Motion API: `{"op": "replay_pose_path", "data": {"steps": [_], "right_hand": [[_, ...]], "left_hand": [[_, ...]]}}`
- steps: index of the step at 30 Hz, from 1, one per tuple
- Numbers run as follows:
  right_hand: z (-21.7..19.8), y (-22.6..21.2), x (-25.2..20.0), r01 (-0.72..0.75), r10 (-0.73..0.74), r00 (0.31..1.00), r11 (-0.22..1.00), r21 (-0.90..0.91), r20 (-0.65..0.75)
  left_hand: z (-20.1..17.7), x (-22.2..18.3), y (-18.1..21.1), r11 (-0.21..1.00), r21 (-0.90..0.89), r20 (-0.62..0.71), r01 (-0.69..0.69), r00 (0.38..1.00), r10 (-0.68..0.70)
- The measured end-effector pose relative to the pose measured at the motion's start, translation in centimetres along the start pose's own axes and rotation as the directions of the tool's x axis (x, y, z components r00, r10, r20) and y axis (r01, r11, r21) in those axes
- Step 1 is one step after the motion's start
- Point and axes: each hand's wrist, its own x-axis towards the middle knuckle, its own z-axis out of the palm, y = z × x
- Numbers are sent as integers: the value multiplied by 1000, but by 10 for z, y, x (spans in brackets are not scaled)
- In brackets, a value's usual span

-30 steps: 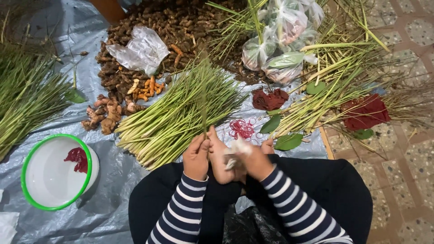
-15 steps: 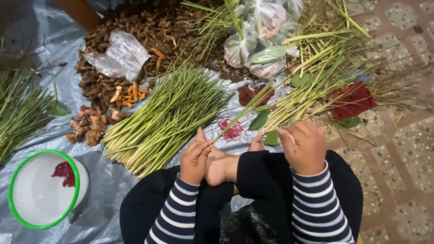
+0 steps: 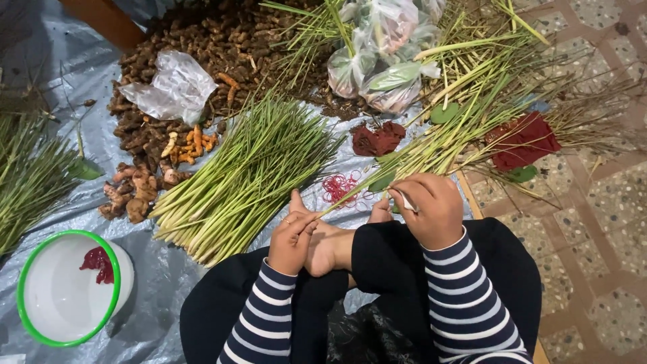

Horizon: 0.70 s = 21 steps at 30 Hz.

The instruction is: Cleaning individual lemongrass stalks by wiping them with a cloth and sorting them into a pile.

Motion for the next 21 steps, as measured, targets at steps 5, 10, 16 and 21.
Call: {"op": "replay_pose_path", "data": {"steps": [5,10,16,21], "right_hand": [[6,2,0,0,-1,1000,1000,-21,-21],[24,16,-20,-119,122,986,992,37,-109],[20,45,-17,-514,585,723,811,280,-367],[-24,111,-25,-327,938,86,345,880,-336]], "left_hand": [[0,2,3,1000,3,2,19,1000,-19],[4,-4,-1,1000,11,29,-2,1000,1],[5,-8,-14,997,35,37,72,997,-73],[-6,-6,-26,804,-152,-45,574,809,-586]]}}
